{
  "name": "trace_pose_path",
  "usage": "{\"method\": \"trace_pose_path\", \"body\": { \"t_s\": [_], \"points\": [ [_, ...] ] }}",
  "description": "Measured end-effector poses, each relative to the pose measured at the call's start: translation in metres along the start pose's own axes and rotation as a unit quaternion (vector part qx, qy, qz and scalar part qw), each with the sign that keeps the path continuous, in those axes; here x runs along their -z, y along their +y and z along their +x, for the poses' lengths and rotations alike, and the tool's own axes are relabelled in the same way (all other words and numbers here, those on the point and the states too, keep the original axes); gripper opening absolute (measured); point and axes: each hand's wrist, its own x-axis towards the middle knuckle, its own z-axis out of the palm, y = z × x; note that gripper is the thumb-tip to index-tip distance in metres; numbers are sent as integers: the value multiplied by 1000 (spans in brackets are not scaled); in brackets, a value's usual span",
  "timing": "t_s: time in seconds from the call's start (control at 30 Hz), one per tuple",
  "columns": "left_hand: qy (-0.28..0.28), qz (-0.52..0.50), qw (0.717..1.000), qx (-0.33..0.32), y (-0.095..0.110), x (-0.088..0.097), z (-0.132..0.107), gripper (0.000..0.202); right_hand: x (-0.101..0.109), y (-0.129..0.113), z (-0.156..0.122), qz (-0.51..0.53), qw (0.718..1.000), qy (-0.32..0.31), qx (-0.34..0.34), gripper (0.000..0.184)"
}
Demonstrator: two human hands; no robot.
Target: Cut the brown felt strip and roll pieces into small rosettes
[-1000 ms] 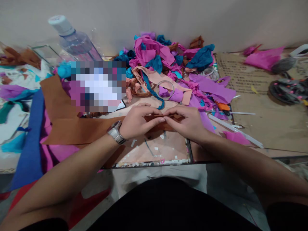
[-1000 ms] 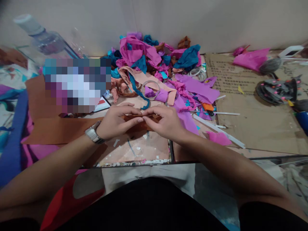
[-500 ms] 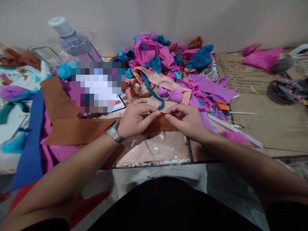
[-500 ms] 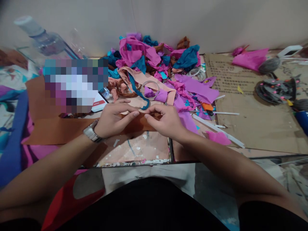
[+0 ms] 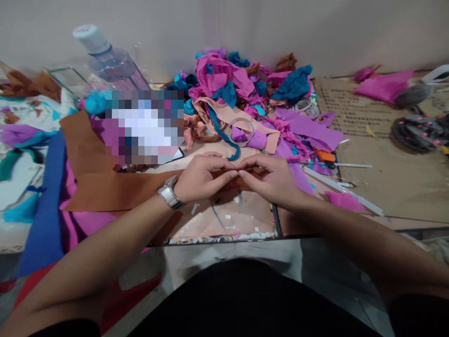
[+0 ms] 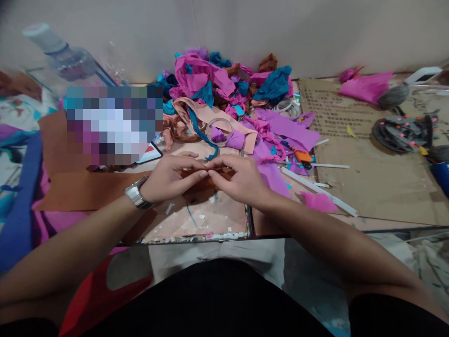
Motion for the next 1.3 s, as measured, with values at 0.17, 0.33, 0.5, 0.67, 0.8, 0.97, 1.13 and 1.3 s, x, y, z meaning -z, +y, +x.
{"method": "trace_pose_path", "body": {
  "t_s": [0.17, 0.33, 0.5, 0.67, 0.8, 0.97, 1.13, 1.3],
  "points": [
    [-4, -35, 999, 40, 3, 2, 0, 20, 2, 2, 0, -56, 996, 9, 70, 13],
    [-27, -92, 992, 88, 4, 2, 0, 14, 2, 4, 1, -69, 991, 15, 111, 13],
    [-34, -129, 983, 123, 5, 2, 1, 16, 1, 3, 3, -69, 987, 8, 148, 12],
    [-38, -131, 983, 126, 8, 3, 1, 15, 1, 3, 4, -81, 982, 11, 170, 13],
    [-36, -135, 982, 127, 10, 5, 2, 28, 1, 4, 4, -89, 979, 13, 181, 15],
    [-22, -116, 985, 128, 9, 4, 2, 25, 1, 2, 4, -92, 978, 20, 184, 14],
    [-23, -129, 980, 147, 9, 3, 2, 23, 2, 2, 4, -97, 980, 11, 175, 13],
    [-20, -123, 982, 145, 9, 2, 2, 22, 2, 4, 3, -104, 980, 6, 170, 11]
  ]
}}
